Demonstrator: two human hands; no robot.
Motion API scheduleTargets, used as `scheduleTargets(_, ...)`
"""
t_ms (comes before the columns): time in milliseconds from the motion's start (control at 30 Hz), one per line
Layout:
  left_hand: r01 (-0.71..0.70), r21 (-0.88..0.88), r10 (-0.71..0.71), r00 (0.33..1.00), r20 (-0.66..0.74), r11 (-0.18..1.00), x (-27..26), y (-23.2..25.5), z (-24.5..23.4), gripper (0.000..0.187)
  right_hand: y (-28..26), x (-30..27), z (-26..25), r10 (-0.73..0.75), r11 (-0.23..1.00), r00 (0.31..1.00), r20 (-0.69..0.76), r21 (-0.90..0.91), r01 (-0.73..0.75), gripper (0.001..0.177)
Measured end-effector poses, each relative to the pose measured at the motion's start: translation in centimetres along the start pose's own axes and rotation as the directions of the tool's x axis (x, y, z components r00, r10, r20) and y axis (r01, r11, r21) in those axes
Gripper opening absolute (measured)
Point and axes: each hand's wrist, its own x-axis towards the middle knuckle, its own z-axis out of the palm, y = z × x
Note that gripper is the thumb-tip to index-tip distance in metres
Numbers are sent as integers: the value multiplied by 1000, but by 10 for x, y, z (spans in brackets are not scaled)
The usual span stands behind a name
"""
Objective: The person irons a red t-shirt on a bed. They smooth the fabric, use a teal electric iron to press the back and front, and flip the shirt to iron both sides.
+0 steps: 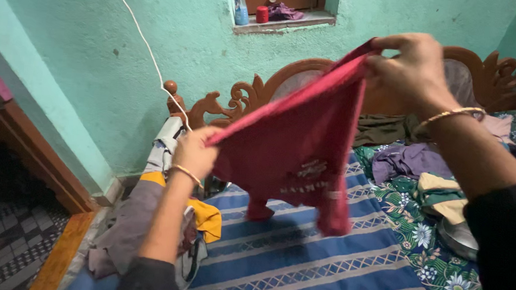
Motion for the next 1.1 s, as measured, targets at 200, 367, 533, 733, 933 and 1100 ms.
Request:
scheduleTargets(200, 36, 306, -117, 961, 249, 951, 15, 44, -49, 34, 12, -24, -39, -13, 976, 1000, -18, -217, 9, 23)
scheduleTargets(367, -132, -438, 277, 918, 286, 889, 41, 2, -29, 28, 62, -33, -57, -201, 971, 971, -127, -158, 180, 23)
scheduleTargets(533, -45, 109, 29, 989, 145, 993, 75, -12, 27, 30, 129, -5, -1, -253, 919, 966, -59, -327, 221, 16)
scheduleTargets(733, -69, 14, 70, 995, -65, 997, 96, 47, 16, 32, 131, 13, 10, -335, 941, 877, -345, -169, 293, 19)
scheduleTargets(933, -246, -434, 422, 825, 376, 867, -12, 55, 7, 37, 221, -63, 13, -257, 923, 916, -309, 203, 328, 17)
scheduleTargets(1100, -52, -408, 277, 810, 516, 912, -170, 12, 142, 23, 376, -214, 162, 486, 833, 783, 390, 67, -550, 39)
